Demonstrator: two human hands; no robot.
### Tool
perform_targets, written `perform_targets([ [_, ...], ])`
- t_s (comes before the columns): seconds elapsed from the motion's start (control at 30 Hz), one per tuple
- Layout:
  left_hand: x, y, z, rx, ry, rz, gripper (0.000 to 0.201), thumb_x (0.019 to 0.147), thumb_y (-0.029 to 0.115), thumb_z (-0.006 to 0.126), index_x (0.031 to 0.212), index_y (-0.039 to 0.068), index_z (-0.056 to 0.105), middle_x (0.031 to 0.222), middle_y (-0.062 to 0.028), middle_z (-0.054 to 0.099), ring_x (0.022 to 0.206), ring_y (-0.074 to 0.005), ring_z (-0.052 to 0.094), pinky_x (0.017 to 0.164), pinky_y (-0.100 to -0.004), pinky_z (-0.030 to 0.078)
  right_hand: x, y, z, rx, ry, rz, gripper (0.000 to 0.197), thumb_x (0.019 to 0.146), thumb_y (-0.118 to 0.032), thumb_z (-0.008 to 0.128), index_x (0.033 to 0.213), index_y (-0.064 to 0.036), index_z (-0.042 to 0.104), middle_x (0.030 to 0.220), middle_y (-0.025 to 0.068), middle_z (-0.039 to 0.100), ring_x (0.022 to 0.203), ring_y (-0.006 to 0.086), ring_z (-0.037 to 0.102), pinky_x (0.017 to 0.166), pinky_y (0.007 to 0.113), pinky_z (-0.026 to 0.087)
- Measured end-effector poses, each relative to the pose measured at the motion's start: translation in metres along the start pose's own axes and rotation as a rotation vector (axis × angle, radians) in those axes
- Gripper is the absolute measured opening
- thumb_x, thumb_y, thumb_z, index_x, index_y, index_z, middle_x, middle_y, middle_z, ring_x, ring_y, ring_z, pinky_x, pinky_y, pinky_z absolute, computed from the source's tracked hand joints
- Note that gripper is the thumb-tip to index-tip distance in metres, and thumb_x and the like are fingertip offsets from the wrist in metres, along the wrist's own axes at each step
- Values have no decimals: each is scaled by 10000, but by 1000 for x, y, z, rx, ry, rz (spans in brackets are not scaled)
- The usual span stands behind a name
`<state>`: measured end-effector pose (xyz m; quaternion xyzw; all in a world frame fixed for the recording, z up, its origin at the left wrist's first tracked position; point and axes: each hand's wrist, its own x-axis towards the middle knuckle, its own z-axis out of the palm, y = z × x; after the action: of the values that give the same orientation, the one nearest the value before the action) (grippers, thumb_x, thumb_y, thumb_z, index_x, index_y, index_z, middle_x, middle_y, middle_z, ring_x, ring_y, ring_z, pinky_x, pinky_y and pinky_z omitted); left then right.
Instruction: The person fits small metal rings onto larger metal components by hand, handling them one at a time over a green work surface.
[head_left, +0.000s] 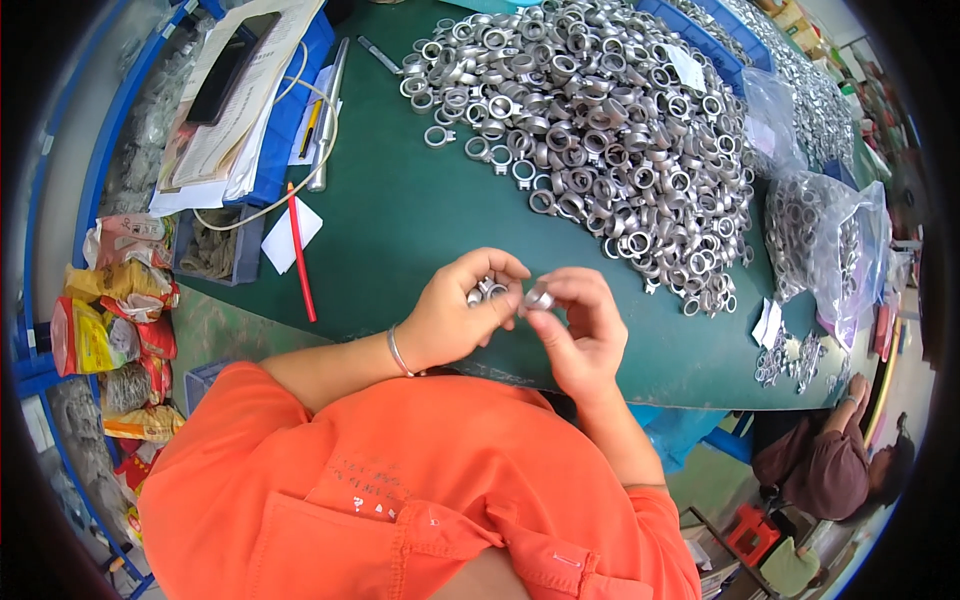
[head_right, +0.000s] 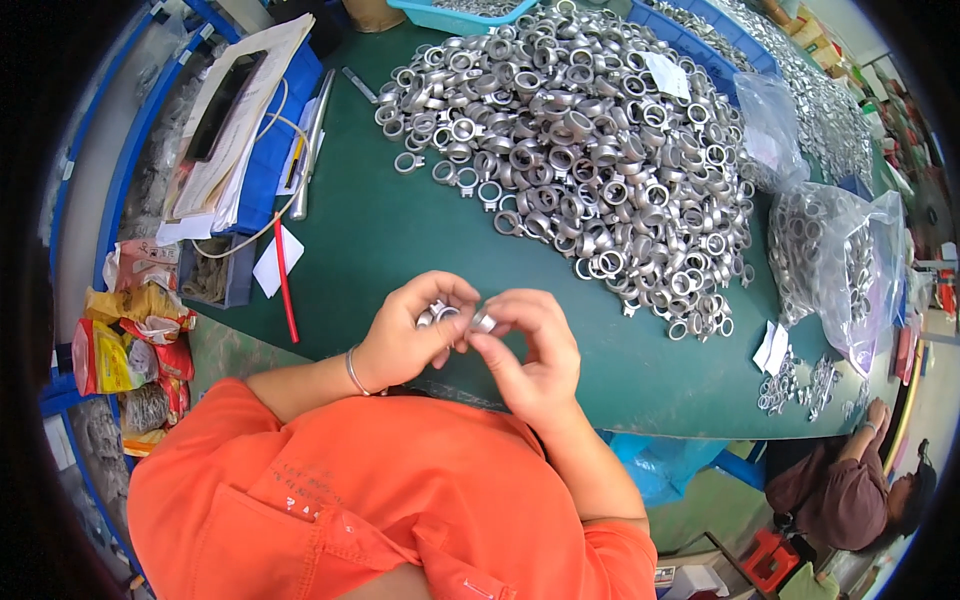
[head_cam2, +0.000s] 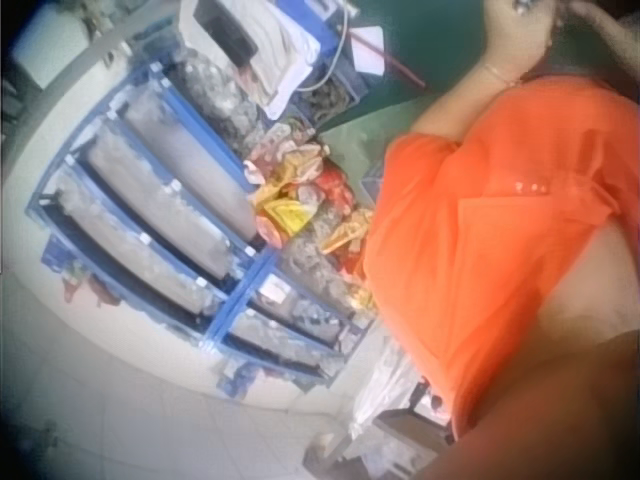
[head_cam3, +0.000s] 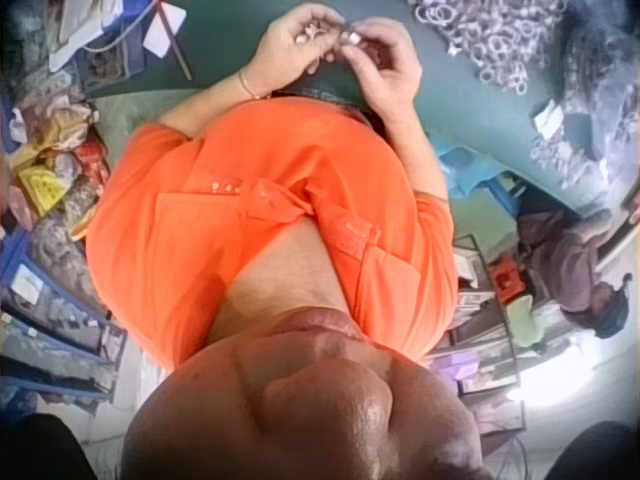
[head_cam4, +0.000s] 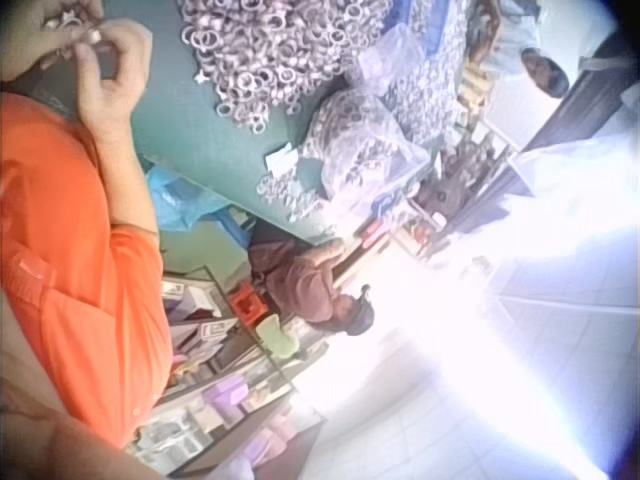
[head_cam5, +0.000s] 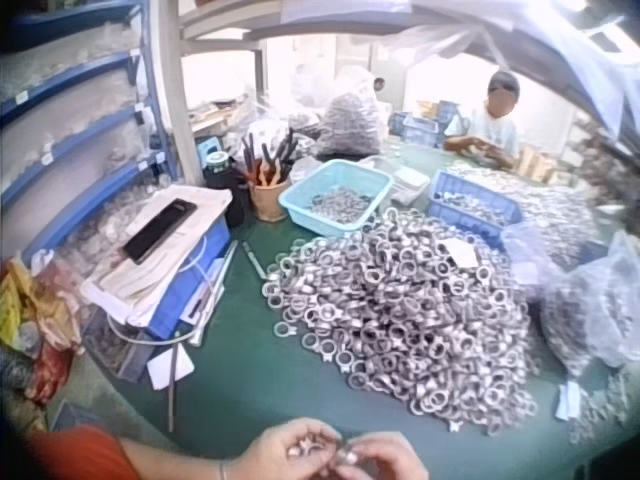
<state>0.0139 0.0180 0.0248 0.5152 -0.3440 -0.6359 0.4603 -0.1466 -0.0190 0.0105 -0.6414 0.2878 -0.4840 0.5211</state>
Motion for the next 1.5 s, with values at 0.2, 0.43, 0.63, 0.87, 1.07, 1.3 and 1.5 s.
perform_targets([
  [0.2, 10, -16, -11, -622, -165, -404, 212, 926, 221, 491, 927, 22, 566, 827, -67, 586, 692, -139, 584, 462, -238, 451, 26, -8, -11, -590, -195, -407, 117, 673, -39, 663, 782, -50, 623, 904, 101, 589, 808, 272, 554, 724, 364, 430],
  [0.43, 5, -8, -3, -428, -139, -299, 88, 860, 92, 587, 888, 10, 572, 812, -63, 582, 666, -117, 568, 467, -197, 428, 57, 28, -43, -1267, 162, -201, 109, 739, -104, 665, 837, -89, 619, 870, 58, 550, 846, 251, 503, 748, 366, 353],
  [0.63, 4, -5, -4, -227, -86, -140, 99, 851, 74, 601, 906, -9, 594, 813, -50, 575, 663, -96, 553, 478, -193, 420, 23, -1, -24, -610, 32, 10, 205, 643, -43, 747, 789, -46, 603, 858, 88, 566, 830, 258, 526, 745, 352, 413],
  [0.87, 5, 2, 1, -127, -62, -3, 108, 810, 85, 659, 864, -7, 647, 833, -18, 584, 639, -78, 538, 520, -203, 426, 2, -7, -12, -433, -85, -45, 174, 665, 3, 716, 783, -42, 598, 846, 75, 553, 792, 234, 511, 692, 309, 422],
  [1.07, 4, -3, -1, 205, -42, 423, 93, 753, 21, 684, 843, 34, 668, 865, -30, 571, 777, -117, 556, 685, -234, 460, -2, 1, -17, 181, 13, 334, 131, 897, -27, 509, 1012, 19, 550, 860, 62, 576, 780, 121, 541, 686, 240, 451],
  [1.3, 5, -5, -1, 296, -19, 509, 126, 737, -14, 681, 843, 24, 625, 882, -54, 570, 805, -125, 551, 695, -254, 453, 0, -3, -16, 382, -53, 440, 196, 884, -40, 548, 1066, 33, 544, 907, 113, 612, 776, 145, 596, 662, 254, 491],
  [1.5, 10, -4, -9, -114, -98, -175, 128, 850, 121, 608, 909, 11, 577, 853, -72, 583, 697, -118, 574, 496, -214, 445, -2, -4, -10, 478, 99, 216, 252, 762, 93, 624, 991, 8, 560, 1016, 154, 592, 949, 210, 580, 785, 319, 502],
])
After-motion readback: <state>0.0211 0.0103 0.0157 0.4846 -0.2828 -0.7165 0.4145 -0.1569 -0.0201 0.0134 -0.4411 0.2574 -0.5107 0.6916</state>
